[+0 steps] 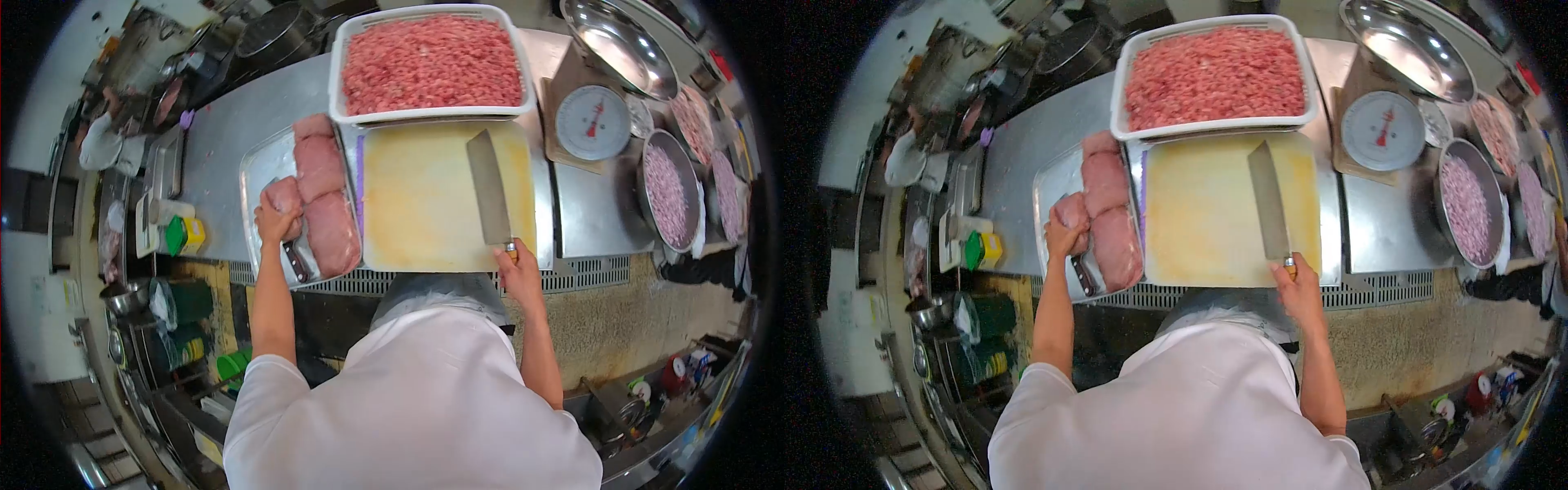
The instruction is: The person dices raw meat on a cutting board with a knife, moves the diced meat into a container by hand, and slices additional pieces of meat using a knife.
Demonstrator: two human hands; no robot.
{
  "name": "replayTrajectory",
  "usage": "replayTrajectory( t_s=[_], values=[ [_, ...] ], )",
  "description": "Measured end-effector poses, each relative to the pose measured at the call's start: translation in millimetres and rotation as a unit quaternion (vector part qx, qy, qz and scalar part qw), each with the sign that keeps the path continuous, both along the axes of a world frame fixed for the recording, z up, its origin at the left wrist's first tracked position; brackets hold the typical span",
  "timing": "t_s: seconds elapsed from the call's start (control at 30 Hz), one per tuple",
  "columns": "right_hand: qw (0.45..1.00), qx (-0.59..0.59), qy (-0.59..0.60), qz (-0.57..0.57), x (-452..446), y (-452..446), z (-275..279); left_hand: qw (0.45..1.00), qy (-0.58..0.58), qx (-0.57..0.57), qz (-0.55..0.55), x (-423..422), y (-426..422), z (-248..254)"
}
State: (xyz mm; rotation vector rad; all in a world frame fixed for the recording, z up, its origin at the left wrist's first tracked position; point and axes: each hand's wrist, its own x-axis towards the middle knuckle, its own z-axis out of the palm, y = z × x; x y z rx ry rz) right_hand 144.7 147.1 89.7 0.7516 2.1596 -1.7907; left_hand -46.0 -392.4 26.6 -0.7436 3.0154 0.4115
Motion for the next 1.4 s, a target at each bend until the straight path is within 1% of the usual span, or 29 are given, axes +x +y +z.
replayTrajectory(
  t_s=[0.03,0.13,0.17,0.37,0.47,0.57,0.67,0.7,0.8,0.83,0.93,1.03,1.13,1.23,1.33,1.37,1.4],
  values=[
    [1.0,-0.018,0.013,-0.004,0.4,-0.9,-2.9,1.0,-0.004,-0.003,-0.004,0.7,-2.4,0.7],
    [1.0,-0.001,0.009,0.002,-0.6,-2.4,-3.9,1.0,-0.015,0.024,-0.013,1.3,-5.4,8.8],
    [1.0,0.0,0.012,-0.004,-0.8,-4.0,-1.7,1.0,-0.02,0.017,-0.011,2.6,-2.9,11.7],
    [1.0,0.017,0.018,-0.002,-3.4,-5.7,-3.0,0.999,-0.012,0.028,-0.023,1.5,-14.6,7.9],
    [1.0,0.025,0.01,0.013,-4.6,-5.8,-2.3,0.998,-0.006,0.058,-0.022,1.5,-14.3,16.1],
    [1.0,0.022,0.009,0.001,-5.8,-10.1,0.9,0.984,0.076,0.141,-0.076,-4.6,-51.3,-12.6],
    [1.0,0.02,-0.005,-0.007,-5.9,-12.6,8.0,0.971,0.1,0.213,-0.05,-4.9,-66.7,-20.9],
    [1.0,0.025,-0.003,-0.007,-6.3,-13.8,9.6,0.96,0.116,0.247,-0.061,-4.5,-68.9,-21.5],
    [0.999,0.041,-0.001,-0.006,-4.7,-16.7,12.1,0.942,0.132,0.31,-0.013,3.0,-73.8,-23.5],
    [0.999,0.047,-0.002,-0.005,-3.8,-17.4,12.0,0.922,0.137,0.361,0.01,5.1,-75.7,-22.2],
    [0.997,0.073,0.006,-0.013,-2.9,-22.0,8.5,0.868,0.154,0.466,0.072,13.9,-79.0,-11.2],
    [0.996,0.086,-0.005,-0.002,-2.0,-24.3,8.2,0.798,0.224,0.554,0.077,11.3,-109.9,-35.9],
    [0.996,0.091,-0.006,0.017,-2.2,-25.6,8.5,0.679,0.205,0.69,0.145,17.5,-110.8,-19.9],
    [0.995,0.095,0.015,0.025,-1.1,-26.6,6.8,0.551,0.243,0.795,0.071,33.4,-86.6,11.1],
    [0.996,0.084,0.018,0.03,0.6,-24.9,-0.8,0.523,0.341,0.78,0.035,35.4,-72.1,18.2],
    [0.996,0.085,0.024,0.034,1.2,-23.5,-5.3,0.507,0.335,0.793,0.041,39.5,-63.0,24.0],
    [0.995,0.084,0.03,0.038,1.0,-22.5,-6.1,0.492,0.329,0.805,0.046,44.4,-37.3,48.8]
  ],
)
